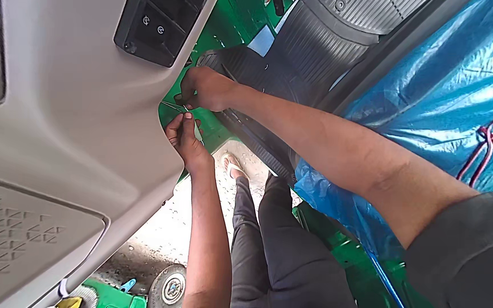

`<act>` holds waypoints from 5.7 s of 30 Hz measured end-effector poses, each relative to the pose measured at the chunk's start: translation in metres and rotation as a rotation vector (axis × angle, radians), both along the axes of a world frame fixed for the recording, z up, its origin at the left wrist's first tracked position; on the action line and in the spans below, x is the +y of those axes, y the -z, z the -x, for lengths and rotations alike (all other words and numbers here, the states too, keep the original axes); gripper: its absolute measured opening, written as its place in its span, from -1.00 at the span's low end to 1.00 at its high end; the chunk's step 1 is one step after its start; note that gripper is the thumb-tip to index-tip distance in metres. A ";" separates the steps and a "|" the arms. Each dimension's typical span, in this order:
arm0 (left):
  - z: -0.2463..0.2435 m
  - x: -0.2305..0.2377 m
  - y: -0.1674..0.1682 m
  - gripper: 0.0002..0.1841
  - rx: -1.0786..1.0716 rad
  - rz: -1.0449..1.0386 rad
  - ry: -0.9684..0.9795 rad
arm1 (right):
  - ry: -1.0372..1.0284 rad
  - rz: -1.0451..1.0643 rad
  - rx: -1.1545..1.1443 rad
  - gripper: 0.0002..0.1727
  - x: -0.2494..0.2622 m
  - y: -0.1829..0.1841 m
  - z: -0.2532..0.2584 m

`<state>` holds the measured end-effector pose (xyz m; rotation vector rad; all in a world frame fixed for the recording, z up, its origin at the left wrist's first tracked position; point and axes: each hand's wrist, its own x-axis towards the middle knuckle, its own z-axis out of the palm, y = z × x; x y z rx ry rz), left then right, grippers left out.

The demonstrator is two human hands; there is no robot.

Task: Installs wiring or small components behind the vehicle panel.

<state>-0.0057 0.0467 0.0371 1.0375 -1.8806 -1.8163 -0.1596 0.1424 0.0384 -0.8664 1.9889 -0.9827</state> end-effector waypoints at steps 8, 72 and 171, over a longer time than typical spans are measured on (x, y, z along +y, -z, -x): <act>-0.001 0.002 0.003 -0.79 0.053 0.106 0.027 | 0.061 0.112 -0.112 -0.85 0.000 0.001 0.001; 0.017 -0.009 0.018 -0.90 0.067 0.502 0.190 | -0.164 -0.093 0.252 -0.83 -0.003 -0.028 0.000; 0.023 0.001 0.016 -0.79 0.226 -0.033 0.058 | 0.075 0.247 -0.252 -0.75 0.003 -0.025 0.004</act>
